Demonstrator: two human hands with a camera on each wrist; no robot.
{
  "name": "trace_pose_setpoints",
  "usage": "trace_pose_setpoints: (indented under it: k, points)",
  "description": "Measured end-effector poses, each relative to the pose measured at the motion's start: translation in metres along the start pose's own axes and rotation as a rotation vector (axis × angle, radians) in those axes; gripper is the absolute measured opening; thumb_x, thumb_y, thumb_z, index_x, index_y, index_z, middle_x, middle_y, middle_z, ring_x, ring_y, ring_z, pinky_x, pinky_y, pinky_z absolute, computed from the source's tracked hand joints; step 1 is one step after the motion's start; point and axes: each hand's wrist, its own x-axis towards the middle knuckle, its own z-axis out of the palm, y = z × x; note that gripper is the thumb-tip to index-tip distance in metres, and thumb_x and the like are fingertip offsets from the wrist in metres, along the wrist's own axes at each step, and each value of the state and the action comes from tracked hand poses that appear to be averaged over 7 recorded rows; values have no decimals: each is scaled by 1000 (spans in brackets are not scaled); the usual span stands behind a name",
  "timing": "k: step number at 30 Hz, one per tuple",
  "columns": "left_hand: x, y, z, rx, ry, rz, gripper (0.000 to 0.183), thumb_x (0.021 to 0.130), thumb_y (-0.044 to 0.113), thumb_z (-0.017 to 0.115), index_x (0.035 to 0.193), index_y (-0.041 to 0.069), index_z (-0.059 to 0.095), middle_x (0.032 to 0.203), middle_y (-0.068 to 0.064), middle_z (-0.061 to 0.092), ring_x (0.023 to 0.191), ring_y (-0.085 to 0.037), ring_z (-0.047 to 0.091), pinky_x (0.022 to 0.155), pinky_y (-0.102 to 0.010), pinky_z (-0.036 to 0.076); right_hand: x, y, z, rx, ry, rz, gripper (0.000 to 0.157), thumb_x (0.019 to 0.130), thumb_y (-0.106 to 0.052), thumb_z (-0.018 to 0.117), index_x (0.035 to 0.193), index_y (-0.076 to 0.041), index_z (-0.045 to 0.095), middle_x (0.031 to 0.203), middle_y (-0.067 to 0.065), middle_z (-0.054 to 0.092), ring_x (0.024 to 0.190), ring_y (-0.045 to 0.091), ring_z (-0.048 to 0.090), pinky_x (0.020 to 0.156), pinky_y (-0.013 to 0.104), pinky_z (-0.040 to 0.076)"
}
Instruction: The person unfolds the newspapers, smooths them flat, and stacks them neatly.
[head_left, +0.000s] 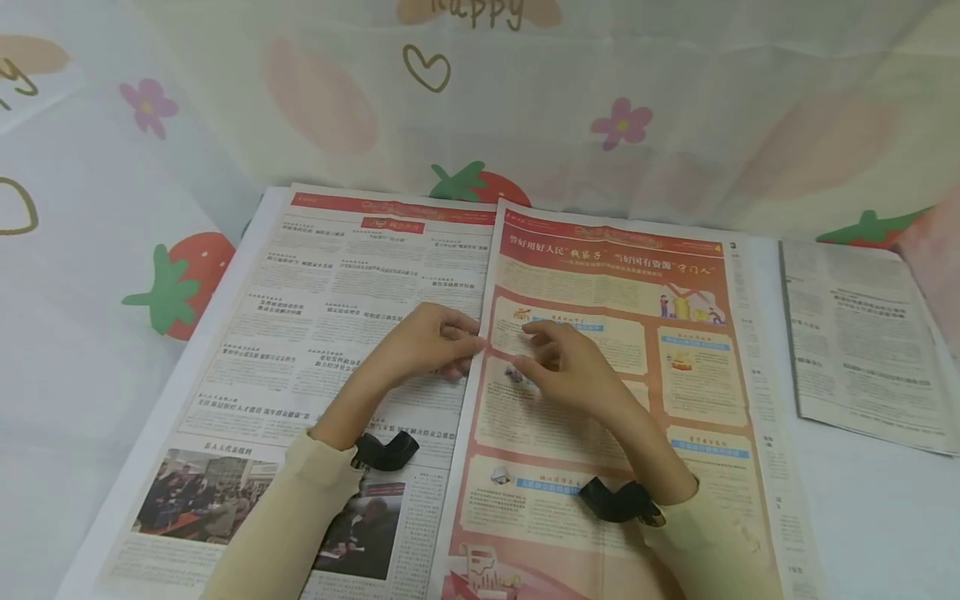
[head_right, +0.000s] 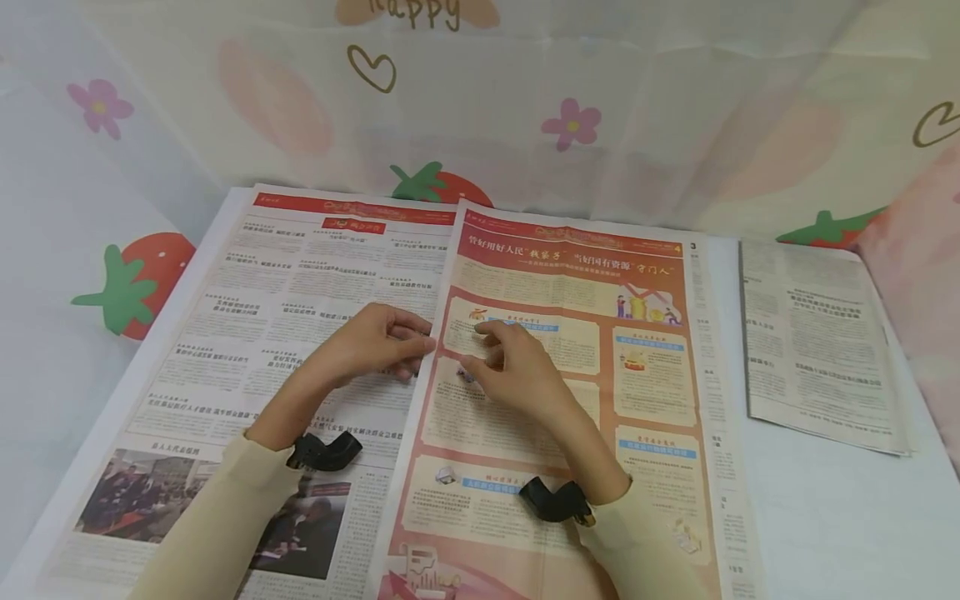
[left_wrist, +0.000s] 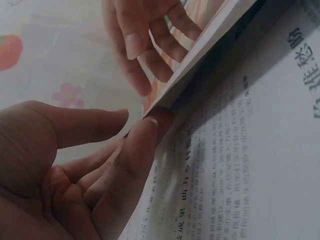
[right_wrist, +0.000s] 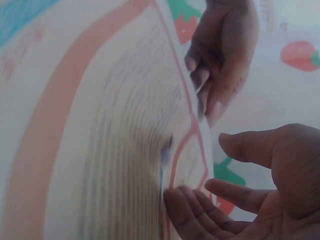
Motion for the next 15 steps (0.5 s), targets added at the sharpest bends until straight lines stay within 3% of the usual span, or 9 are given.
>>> trace_pose_setpoints:
  k: [6,11,15]
  points:
    - [-1,5,2,28,-30,10,35,101,20,71,127,-4,71,90,-13,79,65,-13,70,63,-27,60,2,-13,10,128,-31,60,48,102,-31,70,144,-10,60,124,13,72,106,26,73,78,32,58]
    - [-3,6,3,47,-38,35,28,102,22,71,118,-1,76,75,-7,75,58,-13,67,60,-27,57,3,-16,19,162,-36,51,54,101,-32,70,147,-8,55,128,14,70,112,28,71,84,33,58]
    - [-4,6,6,51,-59,28,27,103,22,69,114,0,79,73,-6,75,57,-13,66,59,-26,56,1,-16,25,161,-25,16,57,101,-31,69,149,-6,53,127,15,69,113,28,70,89,35,58]
